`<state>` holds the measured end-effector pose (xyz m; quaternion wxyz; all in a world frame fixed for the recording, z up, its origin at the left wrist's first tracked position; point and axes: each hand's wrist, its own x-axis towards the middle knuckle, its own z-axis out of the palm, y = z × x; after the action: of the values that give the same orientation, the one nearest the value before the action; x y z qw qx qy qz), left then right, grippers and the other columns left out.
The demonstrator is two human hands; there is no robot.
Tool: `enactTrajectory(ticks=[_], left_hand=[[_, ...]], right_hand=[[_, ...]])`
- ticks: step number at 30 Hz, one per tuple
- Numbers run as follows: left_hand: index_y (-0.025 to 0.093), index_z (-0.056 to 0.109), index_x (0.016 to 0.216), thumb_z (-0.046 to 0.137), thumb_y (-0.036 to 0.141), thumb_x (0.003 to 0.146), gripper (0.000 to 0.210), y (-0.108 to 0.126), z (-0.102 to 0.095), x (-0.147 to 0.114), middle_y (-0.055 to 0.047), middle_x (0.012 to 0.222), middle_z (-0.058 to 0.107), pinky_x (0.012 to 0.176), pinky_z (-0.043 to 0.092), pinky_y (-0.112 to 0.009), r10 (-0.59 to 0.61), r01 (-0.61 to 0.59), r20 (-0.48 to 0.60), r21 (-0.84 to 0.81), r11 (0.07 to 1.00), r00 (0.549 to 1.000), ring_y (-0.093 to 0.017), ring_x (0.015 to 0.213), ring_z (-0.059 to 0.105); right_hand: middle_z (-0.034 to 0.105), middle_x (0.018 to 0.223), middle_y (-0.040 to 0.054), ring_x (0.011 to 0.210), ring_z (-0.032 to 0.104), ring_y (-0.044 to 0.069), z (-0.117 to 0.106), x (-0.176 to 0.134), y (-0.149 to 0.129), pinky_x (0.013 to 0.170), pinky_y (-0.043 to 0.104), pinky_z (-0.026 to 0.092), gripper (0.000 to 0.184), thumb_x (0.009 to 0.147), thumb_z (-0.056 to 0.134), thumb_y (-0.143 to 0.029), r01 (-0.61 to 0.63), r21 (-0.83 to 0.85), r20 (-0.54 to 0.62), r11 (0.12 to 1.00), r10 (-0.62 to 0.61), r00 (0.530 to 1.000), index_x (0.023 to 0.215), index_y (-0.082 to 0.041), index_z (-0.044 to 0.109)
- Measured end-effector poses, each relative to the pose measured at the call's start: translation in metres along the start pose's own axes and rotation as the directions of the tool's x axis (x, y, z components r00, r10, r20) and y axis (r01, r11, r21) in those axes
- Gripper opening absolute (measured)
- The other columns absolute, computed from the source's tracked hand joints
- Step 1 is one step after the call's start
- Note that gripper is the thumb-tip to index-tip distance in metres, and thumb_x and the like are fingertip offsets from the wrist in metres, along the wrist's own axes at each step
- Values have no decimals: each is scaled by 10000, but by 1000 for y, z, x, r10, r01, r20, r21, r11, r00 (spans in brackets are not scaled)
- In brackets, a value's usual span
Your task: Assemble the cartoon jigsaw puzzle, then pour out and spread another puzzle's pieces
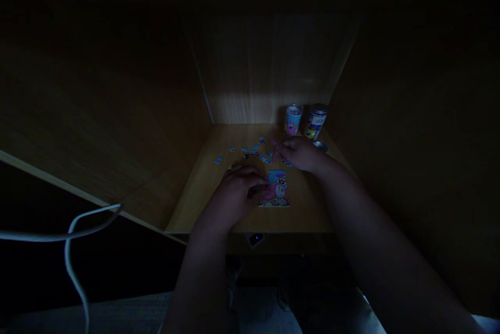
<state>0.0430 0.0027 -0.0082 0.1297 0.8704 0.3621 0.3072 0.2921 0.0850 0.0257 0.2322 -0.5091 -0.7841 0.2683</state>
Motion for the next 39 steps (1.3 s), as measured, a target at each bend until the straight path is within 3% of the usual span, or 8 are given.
enactTrajectory(ticks=[5,7,11,15,18,23,30,39], left_hand=[[280,827,1095,849,337,964,145,0,0,0,-27,1141,828,997,559,-457,18,-19,-24,-11,1000,1000,-252,1103,731],[278,826,1092,858,333,956,150,-1,1,0,-28,1138,825,1001,557,-456,22,-22,-26,-12,1000,999,-253,1106,731],[276,818,1105,847,349,964,161,1,2,0,-33,1136,819,1016,562,-471,9,-9,-15,-5,1000,1000,-265,1118,730],[270,771,1212,734,260,1036,180,7,-6,0,-50,1212,801,1048,578,-470,-95,96,-133,3,995,987,-263,1170,727],[229,696,1361,601,188,1070,309,6,-20,-4,-86,1253,786,1070,580,-472,-228,256,-321,48,965,919,-267,1183,724],[206,705,1353,545,152,1032,363,-9,-45,-19,-109,1317,777,1087,585,-471,-279,368,-423,144,919,862,-294,1217,730],[201,768,1225,556,61,853,450,-35,-43,-27,-109,1246,797,1056,610,-438,-339,422,-329,226,878,881,-299,1158,750],[201,818,1113,581,199,966,279,-41,-37,-23,-132,1163,804,1027,616,-477,-346,423,-296,254,870,890,-321,1090,758]], right_hand=[[756,739,16,684,657,178,-1,-4,-5,677,298,487,660,968,556,-821,15,9,202,1000,-16,979,943,-241,870],[726,686,9,653,639,175,-2,-4,-6,656,300,473,654,975,560,-805,48,-4,181,999,-47,982,946,-227,866],[722,682,26,671,656,180,-6,-3,-5,683,301,474,738,1043,432,-784,84,-7,-184,996,-84,979,840,-202,836],[699,638,31,707,698,193,-10,-3,-1,722,297,493,766,1080,354,-767,35,54,-521,998,-2,853,755,-223,786],[688,616,32,694,705,190,-13,-5,0,714,299,498,771,1099,334,-744,49,117,-655,992,40,755,685,-235,739],[675,588,25,616,678,181,-16,-7,-2,678,317,487,769,1112,340,-716,54,151,-758,987,81,648,633,-237,704],[668,574,20,597,669,175,-16,-5,-2,647,311,475,767,1119,332,-698,43,163,-786,986,104,610,635,-234,704],[760,699,119,706,749,252,-20,-10,-3,705,368,501,851,1125,230,-703,-142,-52,-758,989,53,650,724,-208,794]])
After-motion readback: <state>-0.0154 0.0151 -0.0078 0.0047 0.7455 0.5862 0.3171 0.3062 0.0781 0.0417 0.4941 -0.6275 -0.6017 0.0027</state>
